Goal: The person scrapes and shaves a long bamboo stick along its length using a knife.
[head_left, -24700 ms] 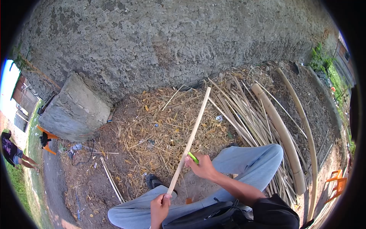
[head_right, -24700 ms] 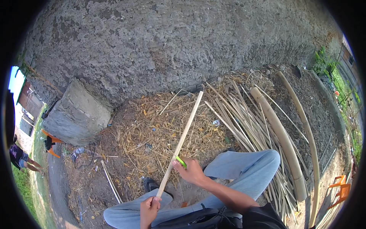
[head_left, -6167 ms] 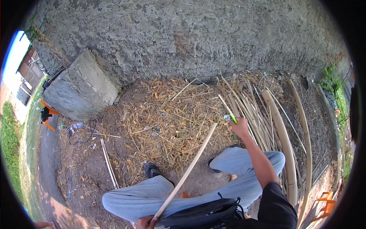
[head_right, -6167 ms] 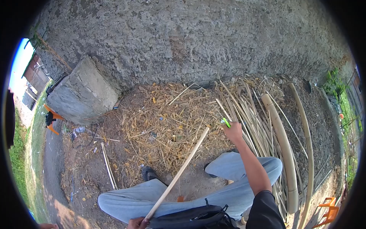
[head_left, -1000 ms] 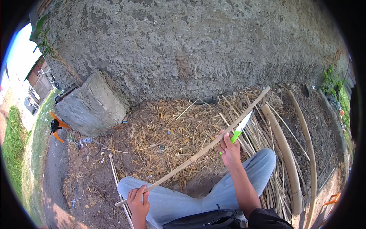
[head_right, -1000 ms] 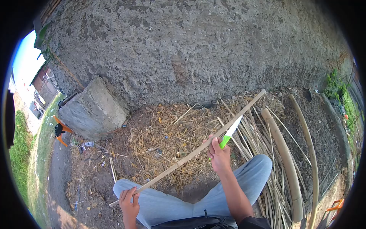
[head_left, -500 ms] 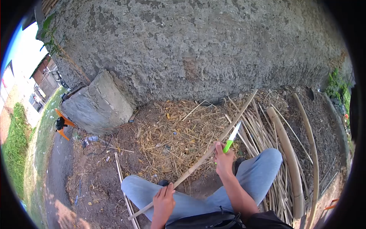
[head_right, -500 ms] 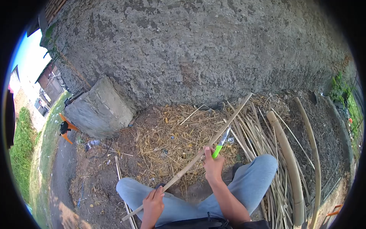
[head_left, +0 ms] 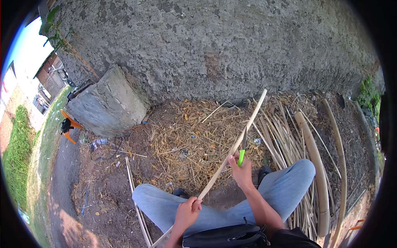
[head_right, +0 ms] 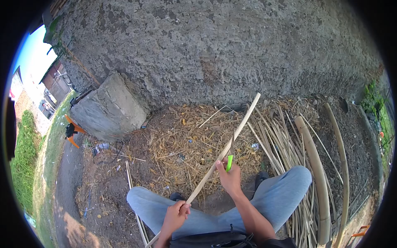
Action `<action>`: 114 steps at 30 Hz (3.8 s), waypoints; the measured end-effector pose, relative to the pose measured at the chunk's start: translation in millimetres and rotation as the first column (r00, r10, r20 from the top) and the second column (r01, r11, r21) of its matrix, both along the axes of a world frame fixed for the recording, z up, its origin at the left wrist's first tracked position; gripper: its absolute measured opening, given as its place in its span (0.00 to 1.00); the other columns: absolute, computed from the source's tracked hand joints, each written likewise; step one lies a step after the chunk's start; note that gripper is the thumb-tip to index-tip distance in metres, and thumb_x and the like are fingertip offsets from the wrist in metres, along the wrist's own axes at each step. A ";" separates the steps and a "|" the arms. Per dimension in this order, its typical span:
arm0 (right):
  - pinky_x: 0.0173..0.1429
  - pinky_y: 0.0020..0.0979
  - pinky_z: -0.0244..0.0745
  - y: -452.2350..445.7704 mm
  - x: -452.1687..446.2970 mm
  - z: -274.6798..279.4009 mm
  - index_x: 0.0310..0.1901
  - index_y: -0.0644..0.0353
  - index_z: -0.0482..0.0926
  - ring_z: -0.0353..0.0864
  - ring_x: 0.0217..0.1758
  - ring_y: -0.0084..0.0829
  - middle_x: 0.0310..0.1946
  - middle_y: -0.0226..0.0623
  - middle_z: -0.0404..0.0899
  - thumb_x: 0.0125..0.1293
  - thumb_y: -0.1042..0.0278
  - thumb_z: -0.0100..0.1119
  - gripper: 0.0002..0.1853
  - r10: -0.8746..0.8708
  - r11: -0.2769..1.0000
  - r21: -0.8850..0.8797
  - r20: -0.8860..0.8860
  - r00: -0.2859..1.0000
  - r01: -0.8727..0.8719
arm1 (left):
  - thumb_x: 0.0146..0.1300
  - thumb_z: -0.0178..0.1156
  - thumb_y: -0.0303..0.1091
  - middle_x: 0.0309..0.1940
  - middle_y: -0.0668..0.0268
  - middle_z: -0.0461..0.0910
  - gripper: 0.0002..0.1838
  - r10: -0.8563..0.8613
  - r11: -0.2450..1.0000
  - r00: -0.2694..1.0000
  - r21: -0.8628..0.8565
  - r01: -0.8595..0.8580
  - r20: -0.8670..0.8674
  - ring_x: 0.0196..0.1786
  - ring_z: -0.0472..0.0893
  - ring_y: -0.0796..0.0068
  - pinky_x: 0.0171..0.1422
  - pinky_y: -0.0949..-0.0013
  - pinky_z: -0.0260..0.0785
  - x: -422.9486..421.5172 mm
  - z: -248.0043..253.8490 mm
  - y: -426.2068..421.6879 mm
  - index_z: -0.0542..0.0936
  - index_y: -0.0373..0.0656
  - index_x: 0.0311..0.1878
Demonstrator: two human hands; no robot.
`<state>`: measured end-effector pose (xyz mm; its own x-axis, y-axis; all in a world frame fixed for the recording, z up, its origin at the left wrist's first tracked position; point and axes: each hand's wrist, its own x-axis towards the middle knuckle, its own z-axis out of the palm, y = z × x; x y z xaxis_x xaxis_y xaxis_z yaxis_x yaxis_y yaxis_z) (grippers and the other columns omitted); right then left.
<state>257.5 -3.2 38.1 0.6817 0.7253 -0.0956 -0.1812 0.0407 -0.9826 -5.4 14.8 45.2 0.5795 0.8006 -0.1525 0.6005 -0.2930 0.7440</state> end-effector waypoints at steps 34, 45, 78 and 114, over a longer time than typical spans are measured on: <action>0.38 0.53 0.78 -36.7 4.9 150.6 0.49 0.59 0.85 0.84 0.30 0.55 0.30 0.46 0.84 0.74 0.55 0.54 0.17 0.575 0.818 -0.553 0.771 0.274 -0.161 | 0.80 0.51 0.42 0.19 0.79 0.64 0.18 0.477 0.587 0.851 -0.800 -0.123 0.219 0.19 0.58 0.90 0.22 0.79 0.49 -13.8 -23.7 10.5 0.81 0.36 0.49; 0.24 0.33 0.59 -108.7 -44.8 300.6 0.33 0.47 0.78 0.71 0.20 0.27 0.23 0.33 0.74 0.61 0.66 0.62 0.02 0.098 0.956 -0.104 0.995 -0.035 -0.276 | 0.80 0.52 0.38 0.20 0.77 0.64 0.15 0.446 0.576 0.868 -0.813 -0.090 0.220 0.20 0.60 0.89 0.23 0.79 0.52 -12.2 -34.9 12.2 0.78 0.35 0.54; 0.30 0.41 0.76 -31.2 -0.7 95.3 0.46 0.64 0.82 0.82 0.24 0.47 0.25 0.46 0.82 0.68 0.65 0.66 0.11 0.406 0.913 -0.307 0.614 0.677 -0.269 | 0.81 0.49 0.39 0.20 0.78 0.63 0.16 0.430 0.599 0.871 -0.797 -0.080 0.236 0.19 0.59 0.88 0.23 0.78 0.50 -2.7 -27.4 10.5 0.78 0.34 0.52; 0.25 0.42 0.78 -36.0 -44.0 -30.1 0.45 0.60 0.84 0.83 0.23 0.43 0.31 0.38 0.85 0.70 0.60 0.64 0.12 0.308 0.946 -0.209 0.815 0.491 -0.247 | 0.80 0.48 0.34 0.28 0.69 0.78 0.15 0.285 0.792 0.931 -0.604 -0.094 0.229 0.23 0.68 0.85 0.26 0.77 0.61 6.8 -4.0 3.6 0.81 0.34 0.48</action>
